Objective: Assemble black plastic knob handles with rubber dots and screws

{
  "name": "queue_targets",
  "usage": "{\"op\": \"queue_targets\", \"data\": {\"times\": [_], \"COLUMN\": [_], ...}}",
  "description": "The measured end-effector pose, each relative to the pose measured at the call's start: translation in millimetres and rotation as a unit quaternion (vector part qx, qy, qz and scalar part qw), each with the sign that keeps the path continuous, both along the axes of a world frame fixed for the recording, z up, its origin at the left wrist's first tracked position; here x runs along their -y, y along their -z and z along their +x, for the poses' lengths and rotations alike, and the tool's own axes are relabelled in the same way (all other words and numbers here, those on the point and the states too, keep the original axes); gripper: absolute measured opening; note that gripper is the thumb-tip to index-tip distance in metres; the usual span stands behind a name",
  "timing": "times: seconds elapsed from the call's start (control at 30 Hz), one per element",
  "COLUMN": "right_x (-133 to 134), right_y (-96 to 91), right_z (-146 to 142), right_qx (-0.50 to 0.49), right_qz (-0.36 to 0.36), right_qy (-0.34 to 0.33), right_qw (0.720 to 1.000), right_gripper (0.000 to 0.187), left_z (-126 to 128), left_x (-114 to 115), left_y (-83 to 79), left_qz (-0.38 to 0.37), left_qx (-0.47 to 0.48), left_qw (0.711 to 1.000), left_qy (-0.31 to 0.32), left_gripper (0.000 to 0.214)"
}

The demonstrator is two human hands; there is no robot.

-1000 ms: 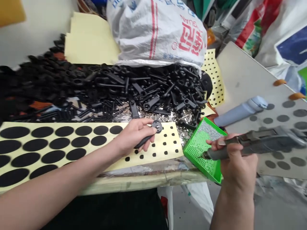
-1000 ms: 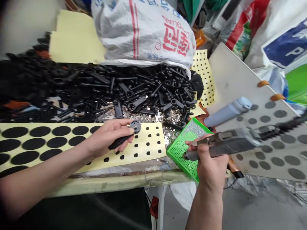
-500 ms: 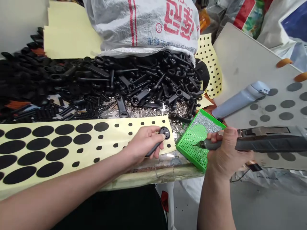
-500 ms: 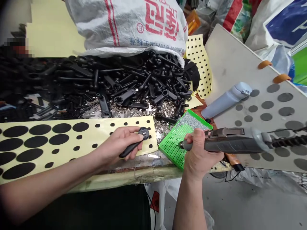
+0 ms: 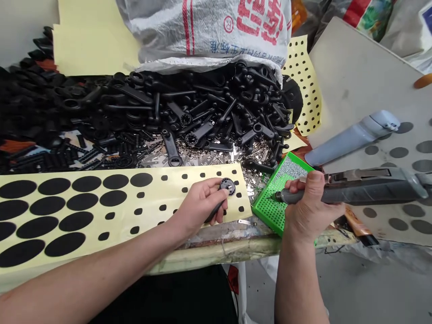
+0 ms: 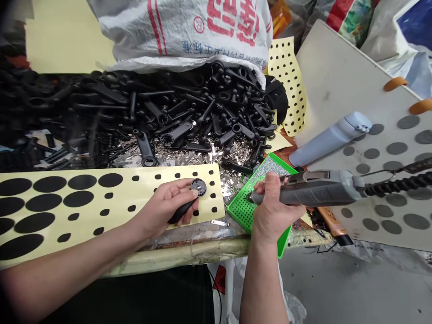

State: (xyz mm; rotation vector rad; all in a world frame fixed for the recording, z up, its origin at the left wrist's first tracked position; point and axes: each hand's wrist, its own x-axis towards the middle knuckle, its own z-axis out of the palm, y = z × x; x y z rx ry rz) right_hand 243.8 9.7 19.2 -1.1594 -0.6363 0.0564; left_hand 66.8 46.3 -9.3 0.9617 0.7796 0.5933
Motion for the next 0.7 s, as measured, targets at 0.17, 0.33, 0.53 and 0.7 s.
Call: {"op": "queue_targets", "data": {"times": [0.17,0.33,0.53,0.7], "right_x": [1,3,3,8], "right_y": [0.5,0.0,-0.6,-11.2], "right_z": [-2,-2,-3,-8], "right_qx": [0.013,0.028,0.04,0.055], "right_qz": [-0.004,-0.014,-0.01,0.017], "right_qy": [-0.017,-0.017,-0.034,-0.043], "right_qw": [1.0,0.999,0.999,0.997], "right_gripper": [0.033,0.033,0.033,0.031], "left_z": [-2,-2,-1,-1], "left_x": [2,2,1,2], "left_y": [0.6,-0.5,-1.8,-1.8], "left_qz": [-0.001,-0.004,-0.011,-0.03], "left_qx": [0.005,-0.001,-0.01,-0.028], "left_qw": [1.0,1.0,1.0,0.999], "left_qy": [0.008,0.002,-0.001,-0.005], "left_gripper": [0.017,0.018,0.016,0.037]}}
